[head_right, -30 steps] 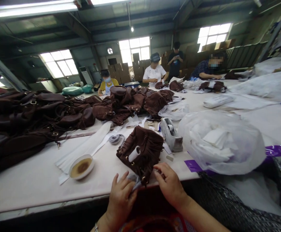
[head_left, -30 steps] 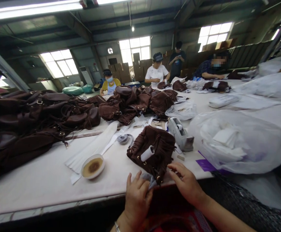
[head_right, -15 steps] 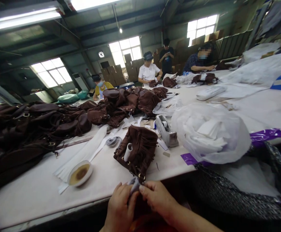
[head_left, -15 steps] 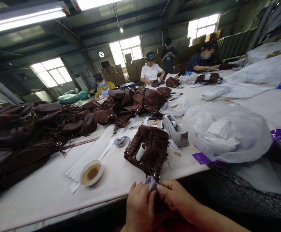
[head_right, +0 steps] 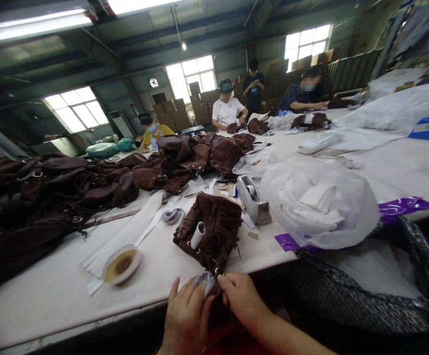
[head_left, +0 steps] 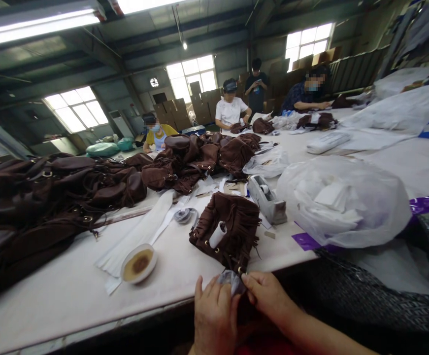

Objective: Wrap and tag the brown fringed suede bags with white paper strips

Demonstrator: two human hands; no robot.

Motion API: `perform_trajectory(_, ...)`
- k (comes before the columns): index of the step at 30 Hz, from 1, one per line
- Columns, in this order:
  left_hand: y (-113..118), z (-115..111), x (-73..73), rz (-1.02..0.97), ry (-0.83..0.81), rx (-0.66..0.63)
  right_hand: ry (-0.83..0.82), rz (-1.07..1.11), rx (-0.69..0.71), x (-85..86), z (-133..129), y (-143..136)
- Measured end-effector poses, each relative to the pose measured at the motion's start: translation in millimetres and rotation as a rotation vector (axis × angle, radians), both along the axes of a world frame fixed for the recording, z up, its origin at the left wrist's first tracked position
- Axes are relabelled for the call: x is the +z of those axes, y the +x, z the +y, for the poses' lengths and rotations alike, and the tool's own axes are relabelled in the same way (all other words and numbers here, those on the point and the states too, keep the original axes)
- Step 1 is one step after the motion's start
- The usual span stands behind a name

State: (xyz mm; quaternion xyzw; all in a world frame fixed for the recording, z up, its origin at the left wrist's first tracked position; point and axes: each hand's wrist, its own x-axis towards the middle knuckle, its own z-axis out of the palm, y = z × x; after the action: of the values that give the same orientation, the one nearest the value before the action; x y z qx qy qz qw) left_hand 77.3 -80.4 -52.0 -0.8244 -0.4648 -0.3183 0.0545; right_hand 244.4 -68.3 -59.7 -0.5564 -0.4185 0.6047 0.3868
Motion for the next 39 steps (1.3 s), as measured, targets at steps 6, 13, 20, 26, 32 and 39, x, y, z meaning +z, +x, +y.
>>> perform_trajectory(6,-1.6,1.4,9.1,0.044,-0.016,-0.030,0.303,-0.294,-0.074,6.9,-10.2,5.2)
perform_trajectory(13,4.2,-0.7,6.4,-0.012,0.020,-0.018,0.514,-0.440,0.059,6.3,-10.6,2.9)
perform_trajectory(20,3.0,0.0,17.0,-0.036,0.034,-0.033,0.969,-0.724,0.197,8.1,-6.8,17.1)
perform_trajectory(26,6.6,3.8,5.9,-0.113,0.087,-0.087,1.164,-0.924,0.390,25.1,11.2,24.2)
perform_trajectory(32,2.4,6.5,0.3,-0.090,0.094,-0.061,1.199,-0.891,0.446,25.2,21.3,21.4)
perform_trajectory(39,-2.2,4.2,5.3,0.027,-0.043,-0.018,1.290,-0.906,0.456,19.6,19.9,22.9)
